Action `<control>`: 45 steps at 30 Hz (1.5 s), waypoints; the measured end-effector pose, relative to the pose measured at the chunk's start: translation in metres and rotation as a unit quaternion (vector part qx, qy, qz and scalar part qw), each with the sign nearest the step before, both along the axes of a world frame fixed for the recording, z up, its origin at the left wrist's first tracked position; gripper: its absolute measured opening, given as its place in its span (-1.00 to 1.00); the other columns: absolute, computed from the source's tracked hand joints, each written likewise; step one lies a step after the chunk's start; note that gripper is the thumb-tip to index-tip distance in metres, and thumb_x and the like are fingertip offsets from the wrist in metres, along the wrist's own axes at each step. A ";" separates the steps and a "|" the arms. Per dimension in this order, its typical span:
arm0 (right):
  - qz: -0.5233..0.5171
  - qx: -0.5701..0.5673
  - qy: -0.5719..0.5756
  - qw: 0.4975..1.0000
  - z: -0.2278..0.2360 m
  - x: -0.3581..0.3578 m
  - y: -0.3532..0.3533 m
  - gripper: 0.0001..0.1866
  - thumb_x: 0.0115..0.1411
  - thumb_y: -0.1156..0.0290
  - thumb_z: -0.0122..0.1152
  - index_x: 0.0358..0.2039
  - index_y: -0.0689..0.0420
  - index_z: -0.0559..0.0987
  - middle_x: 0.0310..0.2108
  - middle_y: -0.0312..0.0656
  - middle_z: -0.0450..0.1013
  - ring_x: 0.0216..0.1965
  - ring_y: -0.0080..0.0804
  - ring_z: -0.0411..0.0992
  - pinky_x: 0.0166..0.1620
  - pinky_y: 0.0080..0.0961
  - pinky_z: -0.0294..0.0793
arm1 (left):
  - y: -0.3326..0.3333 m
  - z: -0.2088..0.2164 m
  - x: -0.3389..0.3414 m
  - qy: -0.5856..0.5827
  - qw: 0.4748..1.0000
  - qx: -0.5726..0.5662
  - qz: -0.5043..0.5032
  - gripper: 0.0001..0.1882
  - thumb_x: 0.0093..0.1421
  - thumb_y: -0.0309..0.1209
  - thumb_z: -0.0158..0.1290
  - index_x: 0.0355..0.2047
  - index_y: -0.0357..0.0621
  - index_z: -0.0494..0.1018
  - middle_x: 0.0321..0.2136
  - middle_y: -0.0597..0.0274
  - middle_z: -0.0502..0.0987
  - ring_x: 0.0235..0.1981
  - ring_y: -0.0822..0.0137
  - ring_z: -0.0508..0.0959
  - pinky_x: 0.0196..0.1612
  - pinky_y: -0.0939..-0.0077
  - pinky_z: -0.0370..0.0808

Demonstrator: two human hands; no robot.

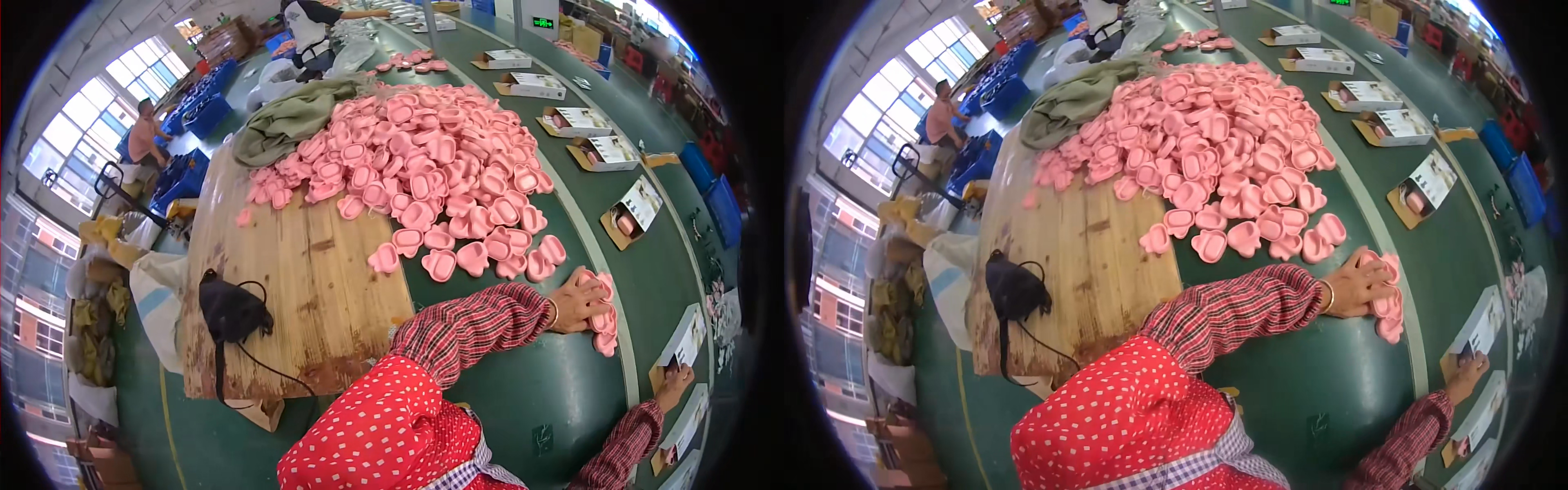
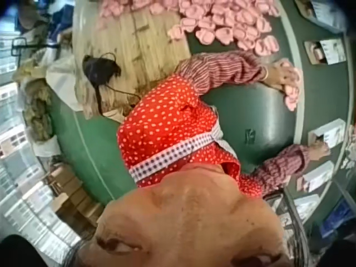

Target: The person assembles pink silicone parts by hand and packs them into open packaging boxes on the conveyor belt.

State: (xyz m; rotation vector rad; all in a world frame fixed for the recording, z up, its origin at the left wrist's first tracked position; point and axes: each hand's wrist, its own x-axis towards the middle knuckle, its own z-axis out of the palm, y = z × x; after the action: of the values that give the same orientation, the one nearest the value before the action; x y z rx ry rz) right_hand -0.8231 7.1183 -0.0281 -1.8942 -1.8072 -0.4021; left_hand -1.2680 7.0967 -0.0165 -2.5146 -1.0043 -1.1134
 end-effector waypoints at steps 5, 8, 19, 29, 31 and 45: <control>0.191 0.067 0.093 0.975 -0.018 -0.083 -0.027 -0.61 0.27 0.46 0.12 0.10 0.25 0.38 0.15 0.09 0.26 0.13 0.02 0.31 0.15 -0.19 0.32 | 0.004 -0.012 0.018 -0.036 0.999 0.003 -0.022 -0.48 -0.06 -0.17 0.18 -0.04 0.07 0.42 0.01 0.09 0.37 0.13 0.03 0.33 0.18 -0.38 0.02; 0.276 -0.050 0.118 0.952 0.008 -0.202 -0.077 -0.48 0.20 0.48 0.17 0.18 0.23 0.35 0.25 0.00 0.21 0.24 -0.06 0.17 0.27 -0.21 0.14 | 0.007 -0.002 0.017 0.010 0.999 0.001 -0.051 -0.41 -0.12 -0.25 0.21 0.00 0.07 0.37 -0.01 0.18 0.39 0.08 0.09 0.37 0.18 -0.28 0.11; 0.251 0.129 0.079 0.956 0.009 -0.252 -0.075 -0.71 0.02 0.39 0.21 -0.22 0.16 0.45 -0.22 -0.10 0.43 -0.12 -0.13 0.42 -0.02 -0.19 0.37 | 0.032 0.007 -0.017 0.064 0.986 -0.084 -0.131 -0.41 -0.08 -0.42 0.15 0.05 -0.15 0.38 0.04 0.03 0.43 0.09 -0.02 0.39 0.19 0.04 0.23; 0.194 0.044 0.206 0.958 0.023 -0.198 -0.115 -0.82 0.03 0.35 0.30 -0.39 0.10 0.50 -0.39 -0.15 0.44 -0.28 -0.11 0.39 -0.16 -0.21 0.33 | 0.015 0.005 0.015 0.069 0.983 -0.099 -0.137 -0.40 -0.06 -0.52 0.03 0.09 -0.15 0.37 0.10 0.13 0.41 0.17 0.11 0.35 0.27 0.09 0.15; 0.198 0.081 0.232 0.949 0.037 -0.192 -0.096 -0.83 0.01 0.38 0.31 -0.44 0.15 0.50 -0.43 -0.09 0.43 -0.35 -0.05 0.39 -0.28 -0.20 0.38 | 0.022 0.006 0.012 0.080 0.983 -0.095 -0.135 -0.39 -0.12 -0.56 0.08 0.06 -0.15 0.37 0.08 0.11 0.42 0.16 0.09 0.35 0.23 0.10 0.19; 0.055 -0.010 -0.082 0.995 0.022 -0.115 0.053 -0.88 0.17 0.37 0.10 -0.27 0.04 0.44 -0.27 -0.16 0.42 -0.24 -0.08 0.47 -0.30 -0.17 0.53 | 0.015 0.000 -0.011 0.020 0.991 -0.078 -0.107 -0.52 0.01 -0.36 0.07 -0.01 -0.16 0.38 -0.02 0.15 0.41 0.12 0.17 0.33 0.25 0.10 0.12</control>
State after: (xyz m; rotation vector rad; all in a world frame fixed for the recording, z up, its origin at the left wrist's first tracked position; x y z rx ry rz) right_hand -0.9383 7.1710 -0.0066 -1.8106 -2.0174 -0.5155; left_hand -1.2787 7.1113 -0.0168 -2.8140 -0.8582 -1.0734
